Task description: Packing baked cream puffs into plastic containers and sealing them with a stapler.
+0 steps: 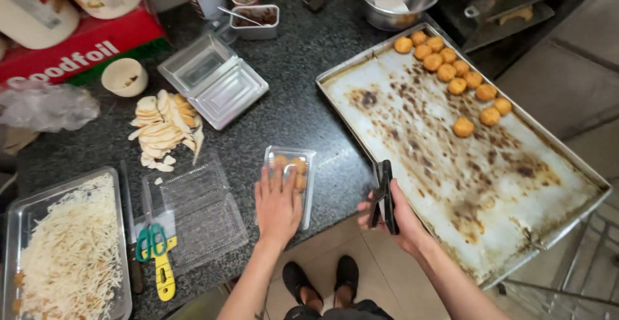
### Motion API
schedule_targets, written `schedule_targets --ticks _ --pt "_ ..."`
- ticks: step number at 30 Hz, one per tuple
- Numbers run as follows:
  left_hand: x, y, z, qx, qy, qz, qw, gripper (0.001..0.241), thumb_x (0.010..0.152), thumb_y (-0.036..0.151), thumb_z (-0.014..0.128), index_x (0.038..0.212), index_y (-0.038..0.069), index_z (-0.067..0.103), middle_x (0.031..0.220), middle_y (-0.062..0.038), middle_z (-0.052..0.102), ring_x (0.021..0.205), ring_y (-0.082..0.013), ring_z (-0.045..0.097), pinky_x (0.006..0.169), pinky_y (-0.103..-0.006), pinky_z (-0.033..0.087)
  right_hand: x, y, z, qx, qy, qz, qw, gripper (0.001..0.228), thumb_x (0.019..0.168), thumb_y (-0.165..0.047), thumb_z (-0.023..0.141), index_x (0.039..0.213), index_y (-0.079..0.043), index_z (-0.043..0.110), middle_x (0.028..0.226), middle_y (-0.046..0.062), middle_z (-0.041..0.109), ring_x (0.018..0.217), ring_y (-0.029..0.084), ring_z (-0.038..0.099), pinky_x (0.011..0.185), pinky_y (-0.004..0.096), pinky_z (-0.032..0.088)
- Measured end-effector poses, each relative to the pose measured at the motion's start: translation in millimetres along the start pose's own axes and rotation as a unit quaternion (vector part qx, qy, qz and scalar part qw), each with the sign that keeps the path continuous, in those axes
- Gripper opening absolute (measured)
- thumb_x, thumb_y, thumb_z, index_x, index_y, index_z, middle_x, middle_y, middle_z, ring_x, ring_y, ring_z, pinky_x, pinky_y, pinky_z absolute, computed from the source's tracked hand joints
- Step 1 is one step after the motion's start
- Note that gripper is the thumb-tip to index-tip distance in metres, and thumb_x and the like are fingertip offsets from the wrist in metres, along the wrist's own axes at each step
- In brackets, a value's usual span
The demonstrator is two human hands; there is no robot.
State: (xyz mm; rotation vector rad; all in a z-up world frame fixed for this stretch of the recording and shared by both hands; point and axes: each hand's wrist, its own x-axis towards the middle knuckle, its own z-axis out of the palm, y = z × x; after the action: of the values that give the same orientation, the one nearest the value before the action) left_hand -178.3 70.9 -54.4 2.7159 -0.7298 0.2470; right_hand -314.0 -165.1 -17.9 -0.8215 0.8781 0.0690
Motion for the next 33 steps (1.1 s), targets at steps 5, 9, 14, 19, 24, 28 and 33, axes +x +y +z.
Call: schedule_targets --ticks 5,9,14,19,24,28,33 --pt "3 14 -22 -0.025 -0.064 0.173 0.982 0.050 0.097 0.036 0.045 0.145 0.028 0.057 0.151 -0.010 0.051 0.147 -0.0408 0.036 0.113 -0.0569 0.036 0 17 -24 -0.293 0.024 -0.045 0.955 0.089 0.105 -0.067 0.019 0.092 0.004 0.072 0.060 0.020 0.069 0.052 0.032 0.072 0.054 0.040 0.060" --pt "0 17 -27 -0.041 -0.104 0.218 0.970 0.052 0.100 0.041 0.041 0.150 0.031 0.051 0.159 -0.007 0.044 0.150 -0.0397 0.031 0.115 -0.0563 0.032 12 40 -43 -0.458 0.027 -0.071 0.886 0.080 0.102 -0.066 0.030 0.071 -0.009 0.078 0.054 0.010 0.073 0.050 0.021 0.075 0.053 0.032 0.062" --pt "4 24 -31 -0.052 -0.168 0.173 0.969 0.053 0.107 0.053 0.029 0.150 0.032 0.052 0.165 -0.001 0.036 0.154 -0.0378 0.022 0.116 -0.0645 0.029 7 48 -41 -0.591 -0.009 -0.083 0.802 0.073 0.102 -0.068 0.029 0.069 -0.021 0.074 0.059 -0.002 0.076 0.063 0.012 0.077 0.066 0.027 0.058" --pt "4 22 -30 -0.047 -0.162 0.175 0.970 0.052 0.106 0.053 0.032 0.151 0.034 0.051 0.165 0.000 0.036 0.154 -0.0370 0.024 0.116 -0.0631 0.032 -6 38 -22 -0.598 -0.037 -0.103 0.794 0.074 0.102 -0.063 0.030 0.072 -0.013 0.076 0.065 0.008 0.076 0.067 0.024 0.071 0.070 0.036 0.054" --pt "6 21 -33 -0.048 -0.171 0.177 0.968 0.051 0.106 0.049 0.033 0.152 0.033 0.050 0.167 0.000 0.034 0.154 -0.0367 0.023 0.116 -0.0622 0.033 -5 33 -14 -0.609 -0.054 -0.134 0.780 0.072 0.103 -0.062 0.032 0.066 -0.012 0.069 0.061 0.008 0.072 0.064 0.027 0.067 0.070 0.039 0.052" --pt "6 22 -36 -0.047 -0.189 0.167 0.966 0.052 0.106 0.050 0.032 0.152 0.035 0.049 0.167 0.001 0.032 0.156 -0.0350 0.020 0.117 -0.0616 0.031 2 37 -16 -0.614 -0.064 -0.144 0.774 0.072 0.102 -0.063 0.033 0.063 -0.013 0.066 0.058 0.008 0.070 0.063 0.028 0.066 0.069 0.039 0.052" --pt "8 21 -37 -0.051 -0.197 0.164 0.965 0.053 0.106 0.050 0.031 0.154 0.035 0.046 0.168 0.001 0.030 0.156 -0.0353 0.019 0.118 -0.0617 0.031 10 43 -20 -0.609 -0.069 -0.144 0.777 0.072 0.101 -0.065 0.033 0.060 -0.015 0.064 0.054 0.007 0.069 0.060 0.027 0.066 0.067 0.037 0.052"
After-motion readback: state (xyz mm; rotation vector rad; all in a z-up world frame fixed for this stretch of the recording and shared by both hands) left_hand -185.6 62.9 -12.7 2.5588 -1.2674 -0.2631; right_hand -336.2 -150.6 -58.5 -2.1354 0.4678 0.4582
